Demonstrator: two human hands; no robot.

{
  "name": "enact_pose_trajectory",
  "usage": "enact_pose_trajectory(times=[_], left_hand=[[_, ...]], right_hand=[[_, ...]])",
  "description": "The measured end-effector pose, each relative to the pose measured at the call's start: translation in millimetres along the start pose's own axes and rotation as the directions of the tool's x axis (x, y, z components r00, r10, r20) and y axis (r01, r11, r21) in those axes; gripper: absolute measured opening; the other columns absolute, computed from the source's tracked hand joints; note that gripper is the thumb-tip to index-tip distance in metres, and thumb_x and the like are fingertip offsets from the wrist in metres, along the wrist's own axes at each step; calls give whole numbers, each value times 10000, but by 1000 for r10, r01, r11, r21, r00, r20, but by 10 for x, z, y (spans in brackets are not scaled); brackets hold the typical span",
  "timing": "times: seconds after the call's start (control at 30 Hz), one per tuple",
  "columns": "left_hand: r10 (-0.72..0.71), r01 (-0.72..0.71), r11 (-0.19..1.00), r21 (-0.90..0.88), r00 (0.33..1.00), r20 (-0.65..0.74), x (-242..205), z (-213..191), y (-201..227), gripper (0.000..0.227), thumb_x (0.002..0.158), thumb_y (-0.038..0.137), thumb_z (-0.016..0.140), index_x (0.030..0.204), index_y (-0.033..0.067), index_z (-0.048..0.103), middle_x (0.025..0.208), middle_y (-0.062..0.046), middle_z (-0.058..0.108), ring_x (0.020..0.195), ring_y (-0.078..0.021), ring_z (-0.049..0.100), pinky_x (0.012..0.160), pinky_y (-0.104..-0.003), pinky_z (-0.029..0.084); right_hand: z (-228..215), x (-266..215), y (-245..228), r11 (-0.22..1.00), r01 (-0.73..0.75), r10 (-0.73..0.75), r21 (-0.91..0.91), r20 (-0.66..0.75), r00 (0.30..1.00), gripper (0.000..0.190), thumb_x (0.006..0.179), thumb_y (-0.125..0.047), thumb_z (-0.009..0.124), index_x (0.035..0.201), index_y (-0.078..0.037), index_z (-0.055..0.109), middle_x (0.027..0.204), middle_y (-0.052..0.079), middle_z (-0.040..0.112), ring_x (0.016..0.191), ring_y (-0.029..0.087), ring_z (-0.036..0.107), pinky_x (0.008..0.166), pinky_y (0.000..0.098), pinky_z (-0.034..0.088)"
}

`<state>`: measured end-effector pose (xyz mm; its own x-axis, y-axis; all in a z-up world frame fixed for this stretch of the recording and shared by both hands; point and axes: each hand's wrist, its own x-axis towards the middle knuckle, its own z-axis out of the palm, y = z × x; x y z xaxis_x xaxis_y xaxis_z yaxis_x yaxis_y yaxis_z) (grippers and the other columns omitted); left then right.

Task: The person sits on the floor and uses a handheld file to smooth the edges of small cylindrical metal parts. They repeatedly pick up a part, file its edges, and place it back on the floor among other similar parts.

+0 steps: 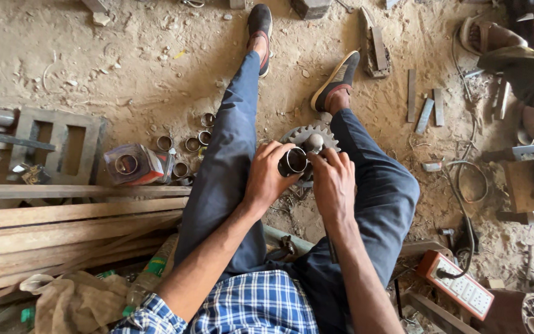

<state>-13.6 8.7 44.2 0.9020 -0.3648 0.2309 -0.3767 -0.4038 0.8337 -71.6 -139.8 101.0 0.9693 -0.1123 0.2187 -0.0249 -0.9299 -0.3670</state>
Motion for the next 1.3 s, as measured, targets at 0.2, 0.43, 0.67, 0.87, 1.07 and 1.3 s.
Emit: enact_pose_trajectory(times=[0.2, 0.43, 0.67, 0.87, 1.07, 1.3], left_hand=[[-107, 76, 985, -155, 974, -201, 5, 50, -166, 502, 687, 126, 897, 1130, 28, 682, 1086, -124, 706, 1024, -288, 700, 924, -388, 550], [-135, 163, 973, -164, 976, 170, 263, -437, 445, 405, 704, 168, 840, 1054, 30, 690, 1013, -137, 715, 926, -256, 738, 813, -366, 584], [340, -436, 872, -222, 213, 916, 313, -732, 2414, 380, 869, 343, 618, 1129, 103, 755, 1055, -195, 725, 974, -402, 707, 875, -551, 530], [175, -646, 757, -99, 54, 983, -264, 241, 2792, 369, 864, 328, 634, 1127, 92, 742, 1056, -186, 714, 982, -388, 699, 886, -539, 530], [61, -732, 681, 28, 95, 994, 489, 41, 2842, 360, 860, 313, 650, 1125, 82, 729, 1057, -177, 704, 990, -374, 691, 896, -527, 530], [-1, -737, 664, 124, 165, 986, 967, -184, 2996, 353, 854, 295, 669, 1123, 70, 714, 1059, -166, 691, 999, -358, 681, 908, -513, 530]], right_hand=[[-39, -57, 22, 962, -105, 150, 251, -167, 974, 189, 869, -24, 724, 1055, -53, 741, 980, 125, 670, 924, 336, 637, 819, 437, 512], [3, -80, 194, 898, -177, 258, 404, -156, 954, 201, 792, 26, 744, 978, -46, 717, 952, 126, 697, 910, 324, 697, 805, 399, 559], [140, -177, 282, 887, -166, 250, 430, -145, 957, 200, 859, 12, 737, 1040, -73, 728, 946, 104, 707, 909, 283, 715, 808, 381, 573], [121, -192, 346, 866, -218, 289, 449, -96, 952, 153, 891, -25, 751, 1035, -71, 733, 908, 112, 673, 865, 286, 695, 776, 377, 557], [83, -153, 307, 879, -157, 239, 450, -132, 962, 181, 892, -34, 720, 1062, -95, 729, 978, 75, 711, 954, 271, 716, 859, 374, 565], [171, -200, 339, 863, -211, 285, 459, -96, 954, 198, 936, -66, 707, 1124, -123, 722, 1008, 71, 690, 988, 270, 702, 890, 372, 563]])
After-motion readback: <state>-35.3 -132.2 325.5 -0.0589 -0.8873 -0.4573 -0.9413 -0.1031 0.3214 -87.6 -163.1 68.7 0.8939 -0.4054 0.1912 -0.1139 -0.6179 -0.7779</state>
